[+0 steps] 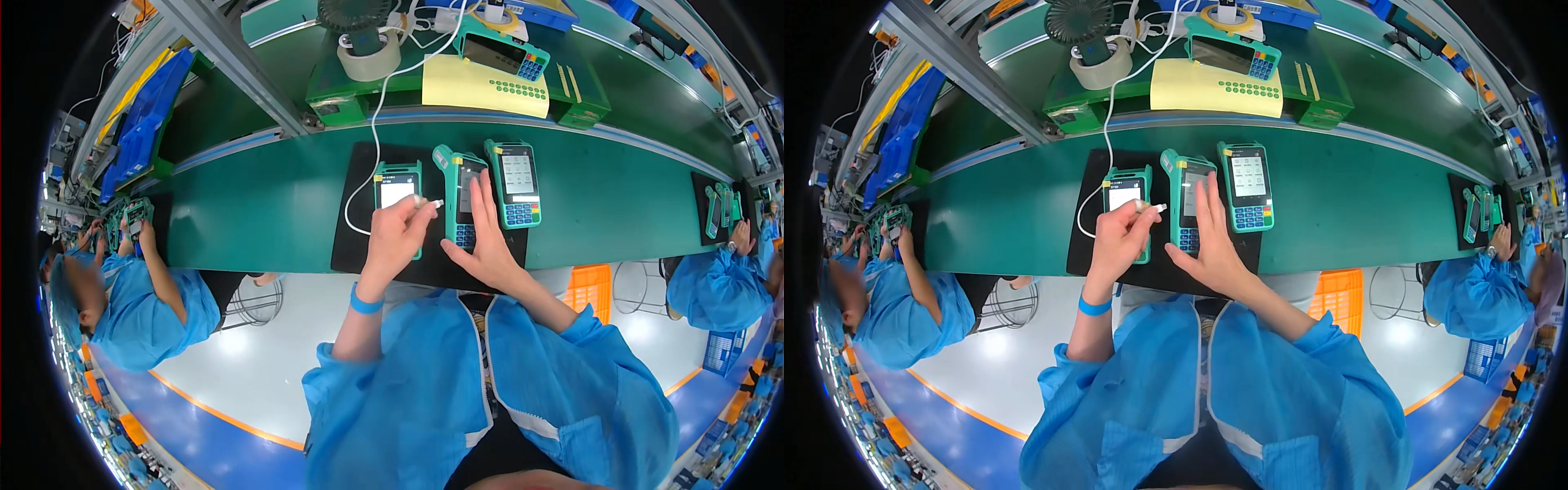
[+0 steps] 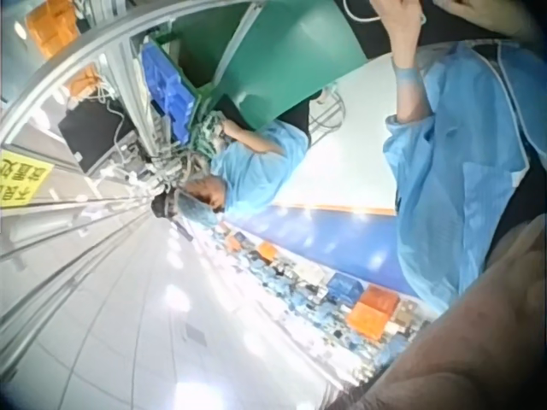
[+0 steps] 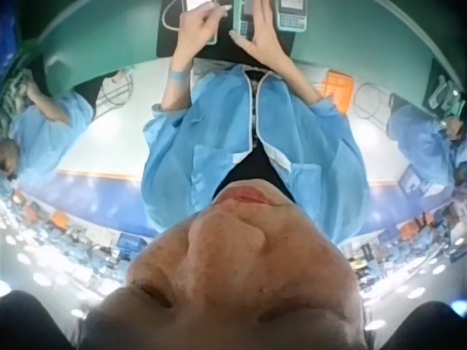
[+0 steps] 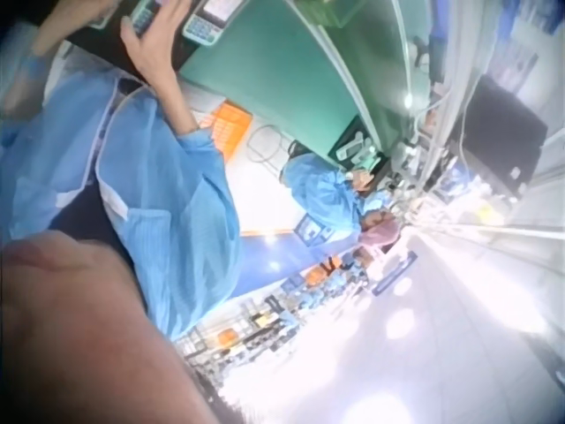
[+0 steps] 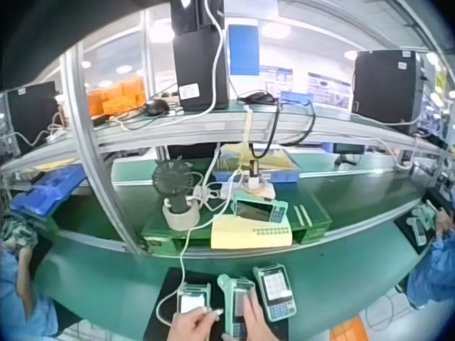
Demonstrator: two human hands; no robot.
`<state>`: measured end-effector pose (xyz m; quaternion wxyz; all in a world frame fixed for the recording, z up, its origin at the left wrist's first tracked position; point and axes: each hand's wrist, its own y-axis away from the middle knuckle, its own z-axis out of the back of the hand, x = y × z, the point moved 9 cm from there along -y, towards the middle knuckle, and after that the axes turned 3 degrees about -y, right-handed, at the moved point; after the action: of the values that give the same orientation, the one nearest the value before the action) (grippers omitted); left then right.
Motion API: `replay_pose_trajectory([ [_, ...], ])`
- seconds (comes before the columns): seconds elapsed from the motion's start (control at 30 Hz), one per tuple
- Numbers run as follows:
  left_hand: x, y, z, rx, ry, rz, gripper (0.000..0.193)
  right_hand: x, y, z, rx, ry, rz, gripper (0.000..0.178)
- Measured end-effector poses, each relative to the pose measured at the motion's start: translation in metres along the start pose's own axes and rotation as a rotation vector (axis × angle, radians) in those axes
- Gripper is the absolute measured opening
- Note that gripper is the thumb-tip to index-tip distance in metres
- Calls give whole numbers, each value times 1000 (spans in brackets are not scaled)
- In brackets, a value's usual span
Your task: The person tests handheld payment terminals by tapping their touchscreens, tapping a tag against them, and sliding the terminals along the assembly line table by hand.
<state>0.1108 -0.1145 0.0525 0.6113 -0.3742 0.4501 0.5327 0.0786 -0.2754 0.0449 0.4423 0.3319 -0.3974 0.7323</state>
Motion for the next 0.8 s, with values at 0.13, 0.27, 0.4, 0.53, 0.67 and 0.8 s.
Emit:
replay_pose_trajectory([
  [0.13,-1,-9,-12,127,-68,-26,19,1,1,-1,-4,29,21,111],
  [0.27,-1,-6,-10,105,-225,-153,18,8,0,-3,5,87,91,111],
  [0.4,-6,-11,-18,123,-211,-245,25,8,2,0,18,187,106,108],
  [0.53,1,-13,-20,97,-300,-185,26,5,6,-3,37,163,48,105],
  [0.67,-4,-13,-28,-2,-241,-270,21,6,6,-2,53,168,46,100],
  [0.8,-2,-10,-30,32,-210,-229,23,12,2,8,86,196,49,97],
])
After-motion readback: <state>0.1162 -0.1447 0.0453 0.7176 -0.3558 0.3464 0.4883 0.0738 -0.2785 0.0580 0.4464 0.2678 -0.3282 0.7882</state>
